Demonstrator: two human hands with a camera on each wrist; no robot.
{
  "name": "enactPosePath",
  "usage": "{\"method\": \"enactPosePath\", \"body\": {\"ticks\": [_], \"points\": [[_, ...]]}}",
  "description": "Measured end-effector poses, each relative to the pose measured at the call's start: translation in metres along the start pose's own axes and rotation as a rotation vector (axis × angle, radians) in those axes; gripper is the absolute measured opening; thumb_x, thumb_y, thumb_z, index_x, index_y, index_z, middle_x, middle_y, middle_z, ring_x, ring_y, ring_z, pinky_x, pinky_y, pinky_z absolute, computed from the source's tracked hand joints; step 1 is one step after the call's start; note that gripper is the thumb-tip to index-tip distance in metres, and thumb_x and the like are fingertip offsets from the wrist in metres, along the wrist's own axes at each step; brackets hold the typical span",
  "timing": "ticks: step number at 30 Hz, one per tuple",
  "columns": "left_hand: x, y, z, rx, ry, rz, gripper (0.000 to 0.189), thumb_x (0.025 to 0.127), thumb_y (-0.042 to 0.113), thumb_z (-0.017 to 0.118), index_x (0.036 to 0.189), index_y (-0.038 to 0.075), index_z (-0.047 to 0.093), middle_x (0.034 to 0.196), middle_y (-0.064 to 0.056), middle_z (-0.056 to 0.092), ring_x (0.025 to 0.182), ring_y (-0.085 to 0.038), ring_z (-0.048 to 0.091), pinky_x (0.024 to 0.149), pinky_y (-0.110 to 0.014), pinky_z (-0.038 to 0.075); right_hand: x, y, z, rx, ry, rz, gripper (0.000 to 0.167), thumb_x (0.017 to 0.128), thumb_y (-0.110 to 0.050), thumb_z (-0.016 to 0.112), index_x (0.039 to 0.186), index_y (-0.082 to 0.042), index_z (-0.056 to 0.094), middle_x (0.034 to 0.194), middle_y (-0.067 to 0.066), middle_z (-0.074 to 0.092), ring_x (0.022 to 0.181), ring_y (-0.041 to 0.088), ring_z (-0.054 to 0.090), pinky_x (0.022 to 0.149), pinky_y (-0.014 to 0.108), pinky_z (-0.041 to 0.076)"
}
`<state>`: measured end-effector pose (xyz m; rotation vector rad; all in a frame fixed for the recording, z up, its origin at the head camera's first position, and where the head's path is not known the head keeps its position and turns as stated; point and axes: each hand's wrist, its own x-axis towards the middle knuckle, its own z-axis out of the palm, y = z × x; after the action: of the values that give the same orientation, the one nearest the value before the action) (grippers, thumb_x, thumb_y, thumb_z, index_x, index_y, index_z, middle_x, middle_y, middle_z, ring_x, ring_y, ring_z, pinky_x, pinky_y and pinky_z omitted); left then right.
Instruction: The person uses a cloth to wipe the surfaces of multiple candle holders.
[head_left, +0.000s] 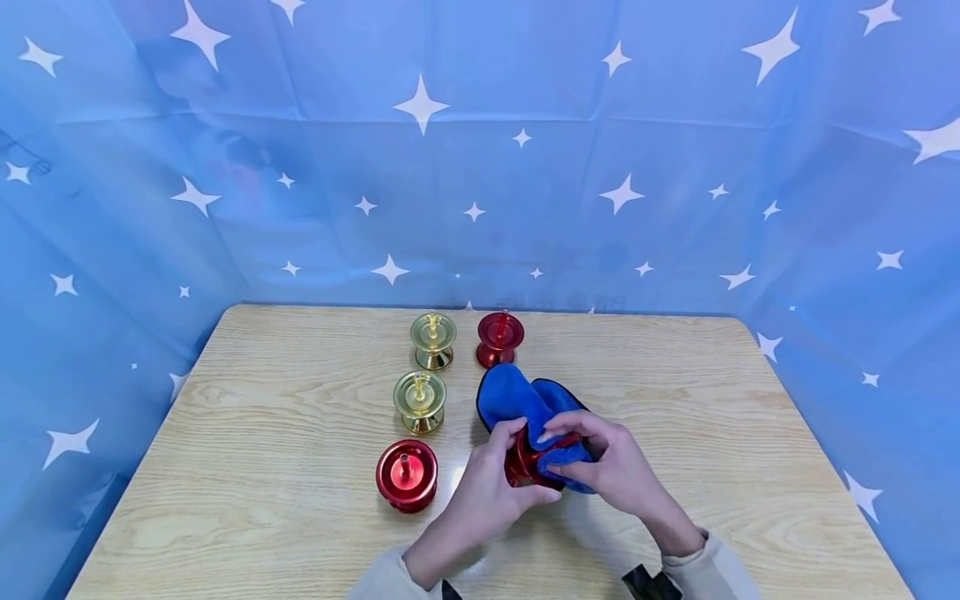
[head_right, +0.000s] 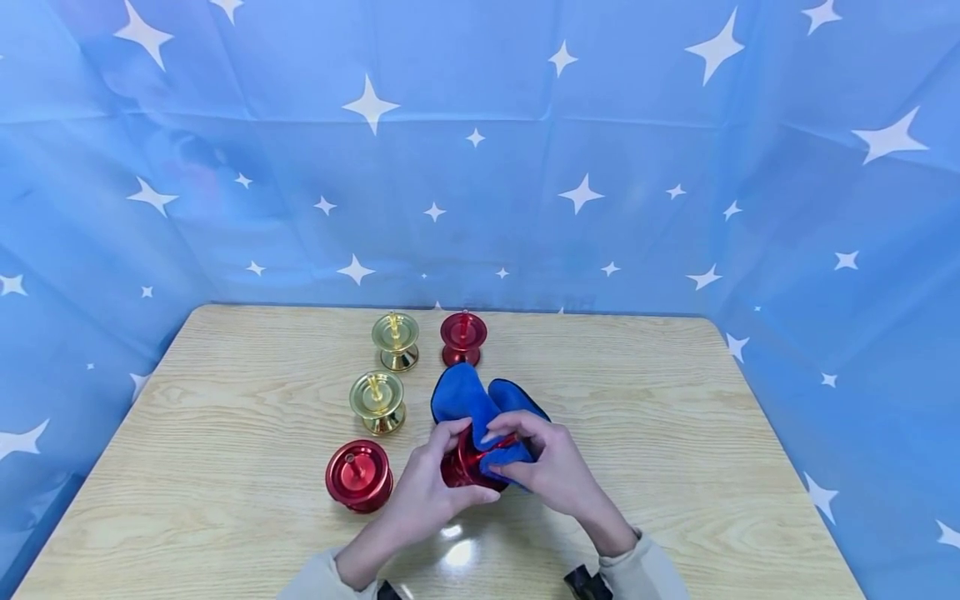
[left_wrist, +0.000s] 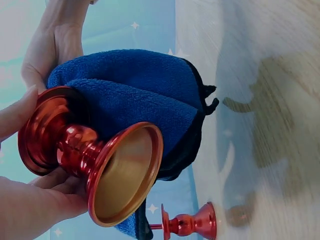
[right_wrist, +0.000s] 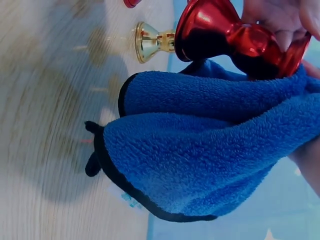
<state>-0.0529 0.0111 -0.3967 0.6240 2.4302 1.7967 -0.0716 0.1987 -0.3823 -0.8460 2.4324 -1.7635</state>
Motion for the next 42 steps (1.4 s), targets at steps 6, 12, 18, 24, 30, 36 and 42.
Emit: {"method": "enactPosePath", "body": {"ticks": [6, 12, 18, 24, 30, 36, 42], "points": [[0.0, 0.005, -0.003, 0.081, -0.019, -0.014, 0.074, 0.071, 0.025, 0.08, 0.127, -0.001, 0.04, 0.122, -0.013, 0.055, 0.11, -0.02, 0.053, 0.093, -0.034, 0.043, -0.001, 0.0, -0.002, 0.028, 0.007, 0.014, 0.035, 0.074, 0.008, 0.07, 0.107, 0.001, 0.06, 0.095, 0.01, 0.066, 0.088, 0.016, 0.062, 0.075, 0.024, 0.051], [0.002, 0.007, -0.006, 0.147, -0.042, -0.049, 0.076, 0.071, 0.029, 0.079, 0.128, -0.001, 0.04, 0.124, -0.015, 0.053, 0.112, -0.023, 0.052, 0.094, -0.038, 0.042, -0.001, 0.0, -0.007, 0.018, 0.007, 0.015, 0.035, 0.074, 0.009, 0.069, 0.107, 0.0, 0.06, 0.095, 0.009, 0.066, 0.086, 0.016, 0.062, 0.073, 0.026, 0.052], [0.002, 0.006, -0.007, 0.156, -0.037, -0.039, 0.075, 0.07, 0.027, 0.08, 0.126, -0.001, 0.04, 0.12, -0.016, 0.055, 0.109, -0.024, 0.054, 0.092, -0.039, 0.043, -0.002, -0.005, -0.015, -0.043, 0.022, 0.063, 0.034, 0.074, 0.005, 0.071, 0.106, -0.003, 0.061, 0.095, 0.005, 0.067, 0.085, 0.014, 0.063, 0.069, 0.026, 0.052], [0.003, -0.002, -0.009, 0.074, -0.029, -0.065, 0.073, 0.069, 0.024, 0.081, 0.126, 0.004, 0.041, 0.116, -0.013, 0.059, 0.107, -0.021, 0.054, 0.092, -0.039, 0.042, -0.001, -0.012, -0.025, -0.051, 0.049, 0.035, 0.034, 0.074, 0.009, 0.069, 0.107, 0.002, 0.061, 0.096, 0.007, 0.067, 0.088, 0.014, 0.063, 0.073, 0.023, 0.051], [0.004, -0.003, -0.014, -0.228, -0.046, -0.107, 0.069, 0.07, 0.014, 0.08, 0.125, 0.004, 0.041, 0.116, -0.012, 0.057, 0.108, -0.02, 0.054, 0.091, -0.03, 0.044, 0.006, -0.014, -0.022, -0.023, 0.031, -0.034, 0.039, 0.074, 0.012, 0.068, 0.111, 0.002, 0.06, 0.104, 0.011, 0.064, 0.093, 0.015, 0.061, 0.074, 0.023, 0.051], [0.004, 0.0, -0.018, -0.314, -0.082, -0.172, 0.069, 0.071, 0.01, 0.079, 0.128, 0.002, 0.04, 0.119, -0.01, 0.052, 0.113, -0.02, 0.051, 0.092, -0.027, 0.042, 0.009, -0.01, -0.014, -0.068, -0.141, -0.014, 0.047, 0.077, -0.001, 0.07, 0.121, -0.001, 0.055, 0.111, 0.01, 0.061, 0.1, 0.016, 0.058, 0.08, 0.025, 0.05], [0.003, -0.001, -0.014, -0.347, -0.103, -0.211, 0.067, 0.073, 0.006, 0.076, 0.127, -0.001, 0.036, 0.12, -0.015, 0.05, 0.112, -0.024, 0.051, 0.094, -0.032, 0.042, 0.008, -0.005, -0.012, -0.165, -0.21, -0.045, 0.044, 0.077, 0.002, 0.07, 0.119, -0.002, 0.055, 0.105, 0.006, 0.064, 0.098, 0.019, 0.059, 0.08, 0.026, 0.05]]}}
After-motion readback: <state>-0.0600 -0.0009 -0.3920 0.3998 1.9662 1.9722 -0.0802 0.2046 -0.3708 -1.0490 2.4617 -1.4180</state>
